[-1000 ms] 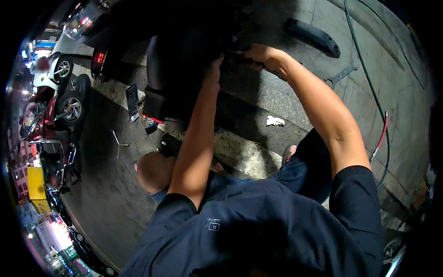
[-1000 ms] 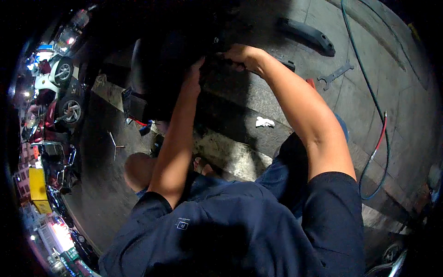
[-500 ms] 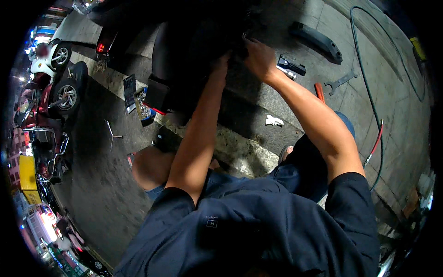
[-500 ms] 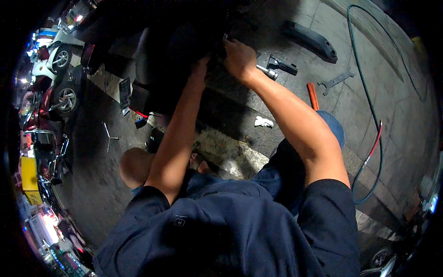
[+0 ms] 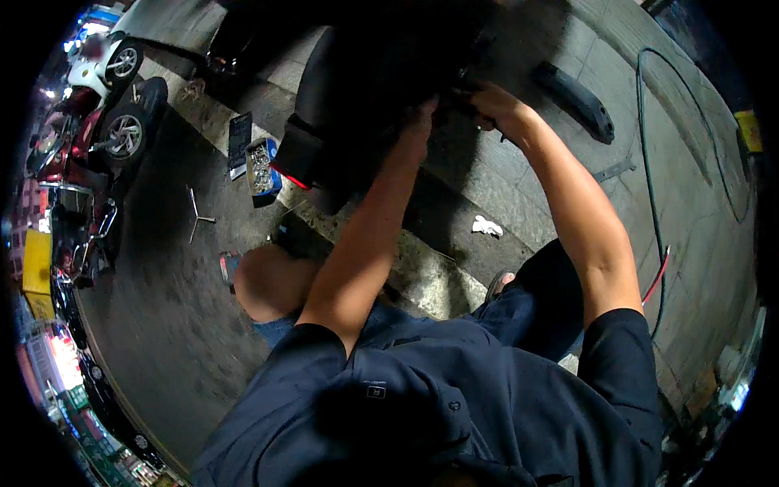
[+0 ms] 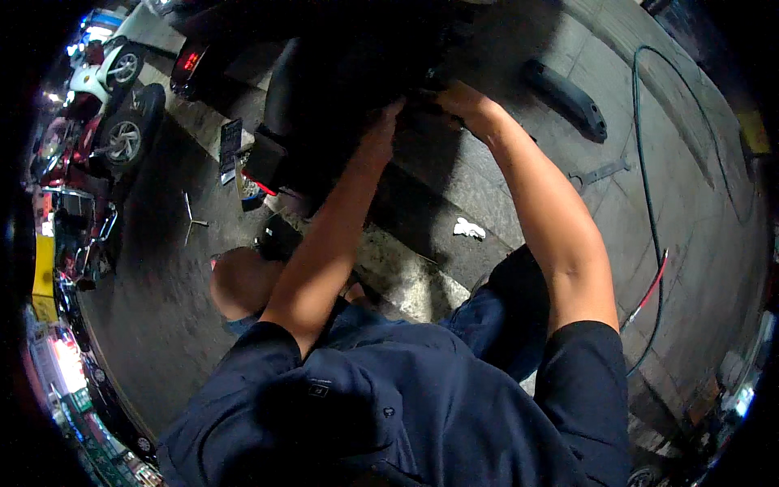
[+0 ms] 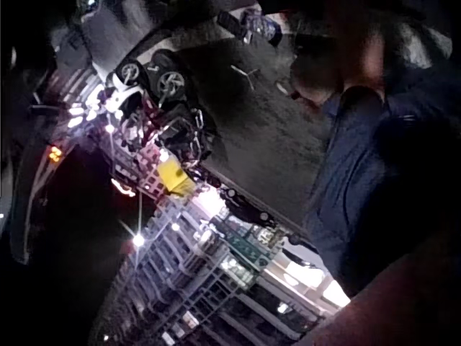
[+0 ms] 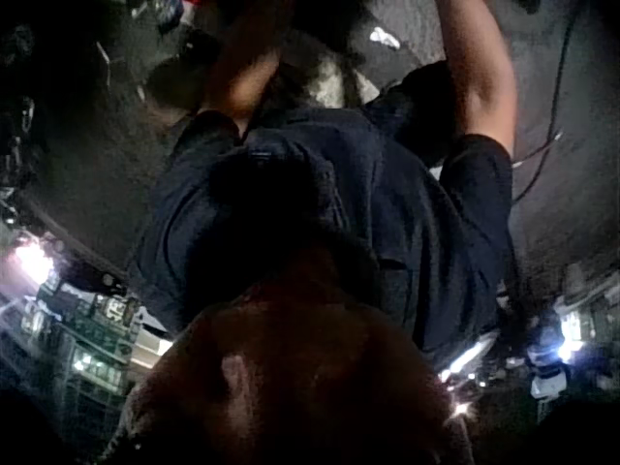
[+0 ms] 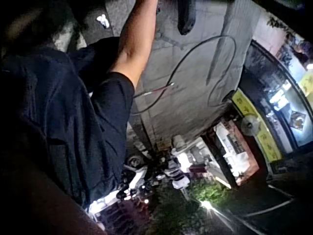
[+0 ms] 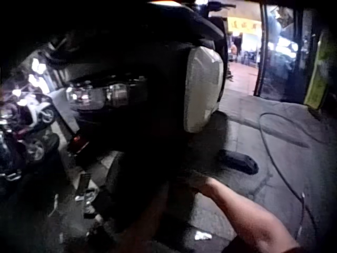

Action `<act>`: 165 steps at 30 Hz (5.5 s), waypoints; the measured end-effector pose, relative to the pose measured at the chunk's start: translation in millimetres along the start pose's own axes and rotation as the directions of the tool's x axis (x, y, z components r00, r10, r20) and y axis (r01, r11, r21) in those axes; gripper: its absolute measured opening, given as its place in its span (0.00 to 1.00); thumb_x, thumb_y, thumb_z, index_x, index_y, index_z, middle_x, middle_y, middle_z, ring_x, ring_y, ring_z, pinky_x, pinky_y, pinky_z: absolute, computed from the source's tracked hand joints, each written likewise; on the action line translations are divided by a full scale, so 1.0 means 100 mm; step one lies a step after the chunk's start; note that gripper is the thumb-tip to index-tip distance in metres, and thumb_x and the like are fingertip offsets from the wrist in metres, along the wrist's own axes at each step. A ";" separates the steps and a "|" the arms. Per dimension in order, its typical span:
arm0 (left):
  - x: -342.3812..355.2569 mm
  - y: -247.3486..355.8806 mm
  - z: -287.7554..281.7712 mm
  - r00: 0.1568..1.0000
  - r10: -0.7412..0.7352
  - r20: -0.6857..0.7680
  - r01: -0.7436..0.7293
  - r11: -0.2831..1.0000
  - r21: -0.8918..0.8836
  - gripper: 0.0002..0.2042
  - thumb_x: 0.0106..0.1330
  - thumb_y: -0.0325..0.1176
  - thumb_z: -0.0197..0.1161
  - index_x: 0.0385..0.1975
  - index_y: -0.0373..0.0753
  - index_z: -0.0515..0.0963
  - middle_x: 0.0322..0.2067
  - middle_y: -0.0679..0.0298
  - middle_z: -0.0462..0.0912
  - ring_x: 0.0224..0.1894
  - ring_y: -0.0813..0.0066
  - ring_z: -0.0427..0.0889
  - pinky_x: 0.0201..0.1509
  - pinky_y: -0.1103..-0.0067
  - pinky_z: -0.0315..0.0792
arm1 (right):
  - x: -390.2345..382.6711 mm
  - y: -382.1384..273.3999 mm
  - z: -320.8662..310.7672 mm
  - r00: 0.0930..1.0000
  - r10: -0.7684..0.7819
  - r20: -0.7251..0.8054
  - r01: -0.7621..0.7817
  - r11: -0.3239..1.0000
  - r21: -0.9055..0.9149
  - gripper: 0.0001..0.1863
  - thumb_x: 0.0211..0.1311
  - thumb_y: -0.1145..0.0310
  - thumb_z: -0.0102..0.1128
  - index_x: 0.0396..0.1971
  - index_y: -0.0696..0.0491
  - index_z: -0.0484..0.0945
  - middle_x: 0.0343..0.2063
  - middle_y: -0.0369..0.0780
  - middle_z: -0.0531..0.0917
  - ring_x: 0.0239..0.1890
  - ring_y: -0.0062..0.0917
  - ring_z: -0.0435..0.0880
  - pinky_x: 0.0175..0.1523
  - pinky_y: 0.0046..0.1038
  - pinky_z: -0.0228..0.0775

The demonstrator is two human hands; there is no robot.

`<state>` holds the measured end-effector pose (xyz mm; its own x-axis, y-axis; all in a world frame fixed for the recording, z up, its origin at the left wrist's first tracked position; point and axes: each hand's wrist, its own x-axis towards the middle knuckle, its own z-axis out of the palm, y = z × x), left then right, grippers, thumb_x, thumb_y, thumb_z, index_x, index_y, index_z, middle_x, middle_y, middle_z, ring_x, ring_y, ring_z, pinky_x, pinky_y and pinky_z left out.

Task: The person works on a scooter rear wheel assembly, loosening and fastening bolts using a socket wrench, a power impact tool, and other hand tools, and handling scooter parts by hand.

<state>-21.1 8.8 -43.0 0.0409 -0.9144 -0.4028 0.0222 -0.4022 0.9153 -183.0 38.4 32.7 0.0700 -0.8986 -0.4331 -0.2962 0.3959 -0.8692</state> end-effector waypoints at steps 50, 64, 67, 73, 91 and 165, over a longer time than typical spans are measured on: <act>0.09 -0.30 0.42 0.961 -0.024 0.274 0.237 0.577 -0.782 0.12 0.54 0.25 0.61 0.40 0.39 0.76 0.37 0.62 0.80 0.39 0.66 0.79 0.43 0.72 0.76 | -0.86 0.53 -0.12 0.869 -0.365 -0.333 0.187 0.867 -0.461 0.16 0.58 0.59 0.57 0.33 0.59 0.72 0.24 0.43 0.80 0.26 0.28 0.77 0.34 0.32 0.68; 0.10 -0.41 0.47 0.951 -0.005 0.311 0.229 0.686 -0.690 0.16 0.54 0.30 0.62 0.44 0.40 0.74 0.42 0.62 0.78 0.43 0.64 0.77 0.50 0.70 0.72 | -0.69 0.49 -0.24 0.936 -0.233 -0.263 0.146 0.939 -0.312 0.16 0.57 0.56 0.59 0.26 0.55 0.74 0.16 0.35 0.74 0.18 0.19 0.68 0.25 0.25 0.61; 0.06 -0.37 0.46 0.933 -0.029 0.360 0.297 0.628 -0.719 0.17 0.54 0.29 0.62 0.45 0.39 0.74 0.43 0.61 0.78 0.44 0.64 0.76 0.51 0.70 0.71 | -0.67 0.46 -0.22 0.819 -0.526 -0.230 0.227 0.665 -0.712 0.14 0.56 0.60 0.58 0.29 0.58 0.75 0.20 0.41 0.78 0.25 0.26 0.78 0.32 0.30 0.67; -0.12 -0.20 0.55 0.985 -0.074 0.156 0.159 0.742 -0.652 0.18 0.54 0.31 0.64 0.46 0.39 0.74 0.44 0.62 0.77 0.46 0.66 0.75 0.52 0.71 0.69 | -0.54 0.45 -0.43 0.984 -0.129 -0.125 0.080 0.939 -0.335 0.19 0.63 0.57 0.50 0.21 0.57 0.74 0.11 0.32 0.70 0.13 0.16 0.65 0.18 0.23 0.54; -0.16 -0.26 0.55 0.995 0.003 0.099 0.064 0.743 -0.667 0.19 0.51 0.31 0.67 0.44 0.38 0.75 0.42 0.62 0.77 0.44 0.66 0.75 0.47 0.73 0.72 | -0.72 0.59 -0.45 0.993 0.119 -0.021 -0.115 0.980 0.160 0.21 0.64 0.48 0.49 0.21 0.50 0.71 0.13 0.29 0.64 0.14 0.11 0.57 0.17 0.17 0.44; -0.94 -0.22 -3.15 0.275 -0.805 0.525 -0.637 0.256 0.727 0.11 0.53 0.33 0.58 0.35 0.36 0.76 0.27 0.51 0.78 0.30 0.59 0.77 0.35 0.64 0.70 | -0.66 1.23 0.28 0.930 0.083 0.357 0.219 0.655 -0.723 0.16 0.58 0.59 0.54 0.31 0.59 0.76 0.21 0.44 0.81 0.25 0.31 0.81 0.32 0.31 0.70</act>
<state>288.8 118.2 -26.1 -0.5312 0.0478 -0.8459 -0.7465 0.4456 0.4940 -197.0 151.7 -51.9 0.3805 -0.7358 -0.5602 -0.8674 -0.0739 -0.4921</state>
